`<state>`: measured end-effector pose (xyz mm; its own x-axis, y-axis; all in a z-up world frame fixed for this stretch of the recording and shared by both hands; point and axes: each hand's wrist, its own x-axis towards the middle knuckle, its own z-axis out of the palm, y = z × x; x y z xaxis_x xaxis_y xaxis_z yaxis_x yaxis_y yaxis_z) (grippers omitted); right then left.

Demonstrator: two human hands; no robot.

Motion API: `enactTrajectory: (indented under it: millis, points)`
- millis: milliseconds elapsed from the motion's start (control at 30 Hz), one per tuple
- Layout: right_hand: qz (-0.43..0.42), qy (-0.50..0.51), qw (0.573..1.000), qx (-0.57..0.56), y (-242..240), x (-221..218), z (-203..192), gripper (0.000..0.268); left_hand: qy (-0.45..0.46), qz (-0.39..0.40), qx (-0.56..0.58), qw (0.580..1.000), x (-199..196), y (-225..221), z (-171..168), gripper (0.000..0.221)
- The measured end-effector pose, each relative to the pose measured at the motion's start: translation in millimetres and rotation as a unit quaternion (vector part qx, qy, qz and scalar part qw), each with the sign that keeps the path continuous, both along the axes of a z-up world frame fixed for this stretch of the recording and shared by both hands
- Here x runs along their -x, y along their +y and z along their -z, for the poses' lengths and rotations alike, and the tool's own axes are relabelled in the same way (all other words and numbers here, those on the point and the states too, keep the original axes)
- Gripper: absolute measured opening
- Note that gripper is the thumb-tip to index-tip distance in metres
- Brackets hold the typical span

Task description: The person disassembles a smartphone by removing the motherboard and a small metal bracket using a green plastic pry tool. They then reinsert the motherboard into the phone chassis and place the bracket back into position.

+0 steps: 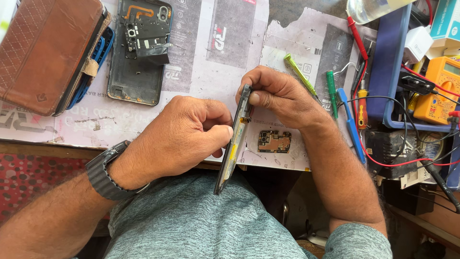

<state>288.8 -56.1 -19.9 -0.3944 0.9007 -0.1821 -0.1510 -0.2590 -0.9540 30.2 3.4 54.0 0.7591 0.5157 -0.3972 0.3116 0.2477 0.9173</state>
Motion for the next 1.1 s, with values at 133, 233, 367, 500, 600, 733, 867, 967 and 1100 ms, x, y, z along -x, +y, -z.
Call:
enactTrajectory:
  millis: [133,233,367,500,600,733,867,967,1100]
  points:
    - [-0.001,0.007,1.000,-0.003,-1,-1,2,0.021,0.004,-0.004,0.024,1.000,-2,1,1,0.020]
    - [-0.001,-0.005,1.000,-0.003,-1,-2,4,0.022,0.000,-0.004,0.036,0.999,-4,2,3,0.024]
    - [-0.004,-0.001,1.000,-0.003,-1,-1,5,0.022,0.004,0.000,0.046,0.999,-6,4,6,0.028]
    - [0.000,-0.003,1.000,0.010,-2,-2,4,0.022,0.013,-0.002,0.055,0.998,-7,5,9,0.030]
    - [0.001,-0.021,1.000,0.003,-2,-1,4,0.021,-0.017,-0.006,0.081,0.997,-8,7,11,0.033]
    - [0.002,-0.016,1.000,0.014,-2,-1,4,0.023,0.002,-0.004,0.068,0.998,-9,9,12,0.034]
    - [-0.001,-0.021,1.000,0.015,-2,-1,4,0.025,0.020,-0.007,0.066,0.998,-12,12,13,0.037]
    - [-0.002,-0.022,1.000,0.007,-2,-2,5,0.026,0.027,-0.006,0.058,0.998,-12,13,14,0.038]
    - [-0.001,-0.017,1.000,0.011,-2,-1,6,0.027,0.027,-0.007,0.067,0.997,-11,15,17,0.036]
